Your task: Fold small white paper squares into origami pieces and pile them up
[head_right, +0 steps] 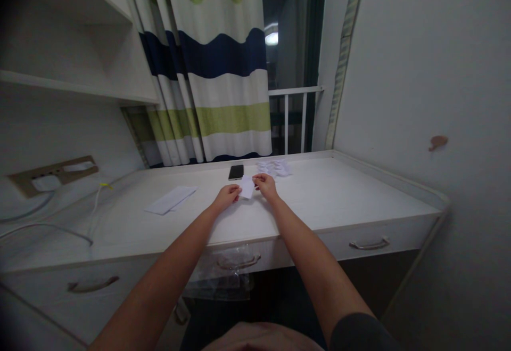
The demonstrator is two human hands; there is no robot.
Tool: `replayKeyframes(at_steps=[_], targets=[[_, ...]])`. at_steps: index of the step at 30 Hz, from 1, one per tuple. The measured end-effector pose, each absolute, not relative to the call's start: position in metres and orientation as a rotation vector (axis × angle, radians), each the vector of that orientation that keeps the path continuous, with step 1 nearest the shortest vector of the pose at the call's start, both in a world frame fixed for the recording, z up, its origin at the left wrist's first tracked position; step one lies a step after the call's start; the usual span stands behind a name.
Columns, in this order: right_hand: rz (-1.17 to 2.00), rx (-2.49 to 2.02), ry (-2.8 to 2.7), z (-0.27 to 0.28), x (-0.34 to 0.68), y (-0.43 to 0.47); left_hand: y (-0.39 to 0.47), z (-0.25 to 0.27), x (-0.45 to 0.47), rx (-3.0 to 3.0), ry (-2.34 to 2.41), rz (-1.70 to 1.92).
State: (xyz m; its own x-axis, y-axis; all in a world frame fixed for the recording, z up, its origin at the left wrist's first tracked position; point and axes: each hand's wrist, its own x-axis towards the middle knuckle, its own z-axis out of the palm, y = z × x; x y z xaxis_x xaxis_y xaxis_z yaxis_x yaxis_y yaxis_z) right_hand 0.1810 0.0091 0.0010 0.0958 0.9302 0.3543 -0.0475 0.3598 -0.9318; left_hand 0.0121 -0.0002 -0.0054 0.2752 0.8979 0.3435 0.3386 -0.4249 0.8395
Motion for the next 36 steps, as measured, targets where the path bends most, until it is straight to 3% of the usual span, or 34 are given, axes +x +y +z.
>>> replayKeyframes(at_steps=[19, 36], targets=[[1.19, -0.758, -1.297, 0.005, 0.174, -0.004, -0.004, -0.006, 0.013, 1.835, 1.099, 1.174], [1.188, -0.788, -1.376, 0.005, 0.176, -0.006, -0.006, -0.005, 0.016, 1.74, 1.054, 1.181]])
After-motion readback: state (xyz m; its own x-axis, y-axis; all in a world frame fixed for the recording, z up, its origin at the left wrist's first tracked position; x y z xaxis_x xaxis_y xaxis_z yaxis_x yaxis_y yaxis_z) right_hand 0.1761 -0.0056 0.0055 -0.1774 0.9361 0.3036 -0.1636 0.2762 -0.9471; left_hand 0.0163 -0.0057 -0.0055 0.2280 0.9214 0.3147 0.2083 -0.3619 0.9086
